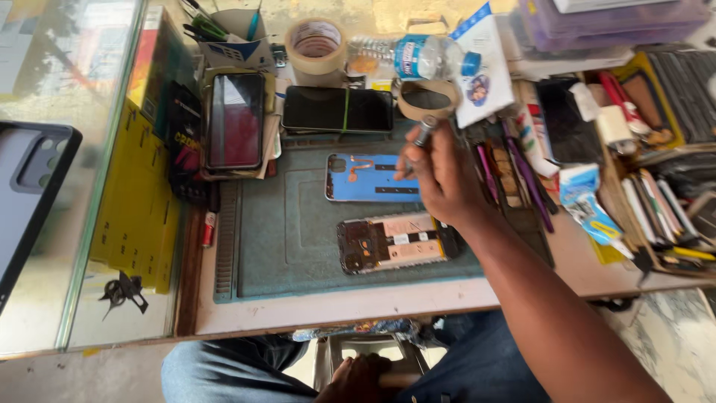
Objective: The person connects a charging cable to a smartphone to test it, then disconnects it. They proceed to disassemble the phone using a prying tool and a screwdriver, removing the back cover and exposing the internal components.
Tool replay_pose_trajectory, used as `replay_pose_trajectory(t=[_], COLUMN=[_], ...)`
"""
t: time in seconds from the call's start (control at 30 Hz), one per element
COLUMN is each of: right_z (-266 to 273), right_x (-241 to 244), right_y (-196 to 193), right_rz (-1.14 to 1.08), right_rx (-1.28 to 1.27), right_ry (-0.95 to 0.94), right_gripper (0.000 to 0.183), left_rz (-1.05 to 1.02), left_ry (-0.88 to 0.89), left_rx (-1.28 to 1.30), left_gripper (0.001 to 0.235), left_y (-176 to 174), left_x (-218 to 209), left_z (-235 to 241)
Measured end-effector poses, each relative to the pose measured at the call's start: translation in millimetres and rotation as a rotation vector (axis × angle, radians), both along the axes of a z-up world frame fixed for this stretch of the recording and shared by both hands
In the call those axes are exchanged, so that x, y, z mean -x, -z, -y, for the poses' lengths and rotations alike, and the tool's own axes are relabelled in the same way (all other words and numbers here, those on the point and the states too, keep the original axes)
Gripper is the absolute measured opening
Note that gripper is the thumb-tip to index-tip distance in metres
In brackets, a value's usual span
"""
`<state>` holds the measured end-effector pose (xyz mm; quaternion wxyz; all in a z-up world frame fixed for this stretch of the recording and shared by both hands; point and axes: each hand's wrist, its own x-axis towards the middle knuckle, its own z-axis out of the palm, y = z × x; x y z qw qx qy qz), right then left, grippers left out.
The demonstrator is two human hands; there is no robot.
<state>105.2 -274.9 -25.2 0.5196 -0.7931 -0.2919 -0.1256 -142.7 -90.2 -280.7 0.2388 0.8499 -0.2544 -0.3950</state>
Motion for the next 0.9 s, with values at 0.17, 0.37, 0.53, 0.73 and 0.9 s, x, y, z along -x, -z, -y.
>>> replay_pose_trajectory(t=[0.17, 0.37, 0.53, 0.73, 0.9], right_z=[3, -7, -9, -1, -3], right_x=[6, 13, 14, 8, 5], right_y=[12, 2, 0, 11, 10], right_rz=[-0.05, -0.015, -0.059, -0.044, -0.178], right_rx=[-0.144, -0.146, -0.101, -0.019, -0.143], right_ry=[-0.047, 0.007, 0.072, -0.022, -0.055], right_gripper=[0.023, 0.023, 0.023, 0.016, 0.02], left_rz=[-0.141, -0.24, -0.288, -0.221, -0.049], left_ry=[0.077, 0.19, 0.224, 0.238, 0.143], left_rx=[-0.119, -0.135, -0.173, -0.147, -0.088], left_gripper=[0.044, 0.045, 0.045, 0.047, 0.048], left_y=[34, 31, 17, 68, 22], left_x=[2, -55, -40, -13, -21], left_z=[-9, -20, -40, -11, -5])
